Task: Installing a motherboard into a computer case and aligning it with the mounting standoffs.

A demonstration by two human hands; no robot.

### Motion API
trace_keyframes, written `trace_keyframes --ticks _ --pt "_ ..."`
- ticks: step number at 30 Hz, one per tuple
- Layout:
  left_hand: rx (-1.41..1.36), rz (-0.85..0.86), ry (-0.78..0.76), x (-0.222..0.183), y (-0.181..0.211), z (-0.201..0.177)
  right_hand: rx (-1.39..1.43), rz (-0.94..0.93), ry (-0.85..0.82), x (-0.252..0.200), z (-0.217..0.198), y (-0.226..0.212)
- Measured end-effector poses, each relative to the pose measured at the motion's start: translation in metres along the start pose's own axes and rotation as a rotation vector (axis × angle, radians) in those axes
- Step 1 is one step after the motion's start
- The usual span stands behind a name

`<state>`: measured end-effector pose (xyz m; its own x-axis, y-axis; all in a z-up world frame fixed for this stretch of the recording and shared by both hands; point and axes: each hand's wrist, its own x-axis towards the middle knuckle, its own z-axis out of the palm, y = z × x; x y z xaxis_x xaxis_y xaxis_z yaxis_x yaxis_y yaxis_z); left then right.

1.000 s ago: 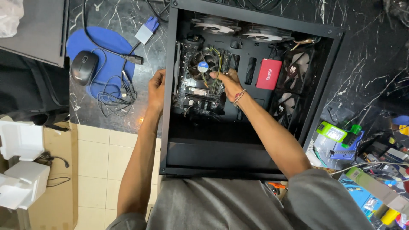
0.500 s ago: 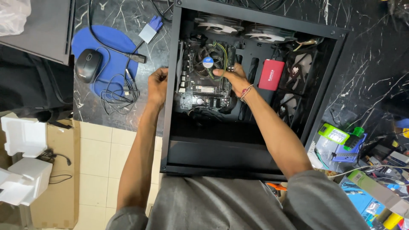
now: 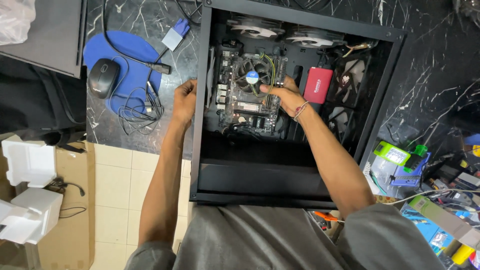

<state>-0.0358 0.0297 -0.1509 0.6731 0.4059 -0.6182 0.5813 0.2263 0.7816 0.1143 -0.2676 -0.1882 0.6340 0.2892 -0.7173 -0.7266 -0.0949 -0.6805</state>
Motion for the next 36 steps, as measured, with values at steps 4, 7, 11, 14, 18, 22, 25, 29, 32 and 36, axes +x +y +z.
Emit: trace_keyframes --ticks 4,7,11,14,18,22,25,29,32,36 --pt "0.007 0.015 -0.003 -0.003 0.002 0.0 -0.054 -0.019 0.0 0.016 -0.027 0.028" --pt "-0.002 0.023 0.013 -0.014 0.015 -0.003 -0.148 0.01 0.017 0.03 -0.06 0.052" --pt "-0.046 0.197 0.137 -0.03 0.03 -0.005 -0.149 0.022 0.006 0.043 -0.077 0.068" --pt "-0.036 0.353 0.218 -0.064 0.068 0.001 -0.033 0.008 -0.037 0.043 -0.085 0.067" --pt "0.134 0.671 0.346 -0.123 0.11 0.02 0.1 0.025 -0.078 -0.009 -0.043 0.018" --pt "0.413 0.965 0.224 -0.171 0.12 0.052 0.176 0.093 -0.156 0.02 -0.065 0.029" --pt "0.625 0.969 0.141 -0.176 0.097 0.08 0.145 0.112 -0.151 0.038 -0.087 0.046" --pt "1.088 0.248 -0.002 -0.124 0.026 0.097 0.112 0.107 -0.103 0.055 -0.107 0.059" --pt "1.422 0.133 0.098 -0.086 -0.024 0.105 0.116 0.121 -0.088 0.023 -0.094 0.038" --pt "2.041 -0.265 -0.154 -0.072 -0.019 0.122 0.082 0.065 -0.044 0.046 -0.099 0.046"
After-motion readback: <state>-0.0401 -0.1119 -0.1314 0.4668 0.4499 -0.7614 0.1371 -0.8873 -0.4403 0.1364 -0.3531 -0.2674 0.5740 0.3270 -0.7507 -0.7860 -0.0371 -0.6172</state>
